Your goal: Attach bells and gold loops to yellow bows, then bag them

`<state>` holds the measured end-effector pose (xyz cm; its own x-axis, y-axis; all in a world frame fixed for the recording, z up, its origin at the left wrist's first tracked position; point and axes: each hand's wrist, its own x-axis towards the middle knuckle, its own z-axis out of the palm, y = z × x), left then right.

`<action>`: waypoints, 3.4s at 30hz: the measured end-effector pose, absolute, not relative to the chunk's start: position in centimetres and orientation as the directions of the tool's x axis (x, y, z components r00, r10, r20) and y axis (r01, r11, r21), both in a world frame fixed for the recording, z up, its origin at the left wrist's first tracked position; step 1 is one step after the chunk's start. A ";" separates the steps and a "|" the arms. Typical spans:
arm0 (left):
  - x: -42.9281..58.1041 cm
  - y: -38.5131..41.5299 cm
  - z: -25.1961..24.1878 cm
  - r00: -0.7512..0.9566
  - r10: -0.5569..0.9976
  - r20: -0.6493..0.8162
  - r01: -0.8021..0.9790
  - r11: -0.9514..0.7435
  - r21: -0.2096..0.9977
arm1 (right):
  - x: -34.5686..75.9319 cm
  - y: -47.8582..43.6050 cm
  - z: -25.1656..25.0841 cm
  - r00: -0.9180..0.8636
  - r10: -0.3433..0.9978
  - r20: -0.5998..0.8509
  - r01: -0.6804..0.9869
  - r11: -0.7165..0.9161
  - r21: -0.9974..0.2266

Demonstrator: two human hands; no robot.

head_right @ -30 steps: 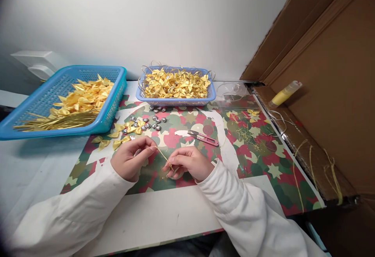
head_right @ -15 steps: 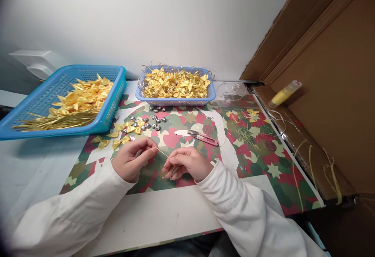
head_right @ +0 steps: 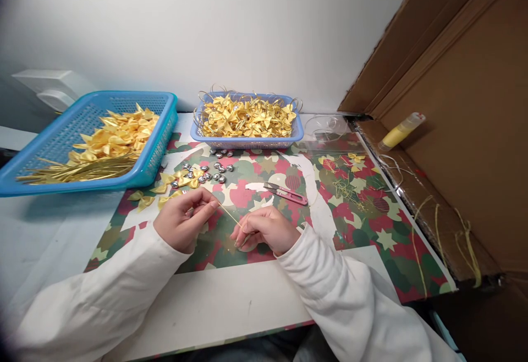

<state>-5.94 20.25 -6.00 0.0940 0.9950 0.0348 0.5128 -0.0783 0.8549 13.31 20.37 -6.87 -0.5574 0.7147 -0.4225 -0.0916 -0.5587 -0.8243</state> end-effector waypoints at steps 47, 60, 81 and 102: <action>-3.7 18.6 -5.0 0.401 0.859 -0.319 0.173 0.271 0.947 | 14.7 20.8 -5.7 -0.577 0.611 0.542 0.517 0.787 -0.336; -4.2 18.7 -5.3 0.311 0.938 -0.152 0.184 0.098 0.978 | 17.5 22.9 -7.0 -0.097 0.984 0.150 0.977 0.123 -0.175; -4.4 18.9 -5.4 0.200 0.979 -0.043 0.171 0.008 0.985 | 15.7 21.0 -5.5 -0.529 0.767 -0.363 0.026 -0.413 -0.910; -4.5 18.9 -5.1 0.181 0.981 -0.062 0.194 0.026 0.981 | 15.7 21.8 -6.8 -0.185 0.974 0.132 0.628 0.221 -0.746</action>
<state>-4.52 18.94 -5.13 0.1814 0.9815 -0.0616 0.1944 0.0256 0.9806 15.73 21.83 -6.78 -0.1853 0.9738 0.1318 0.6284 0.2206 -0.7460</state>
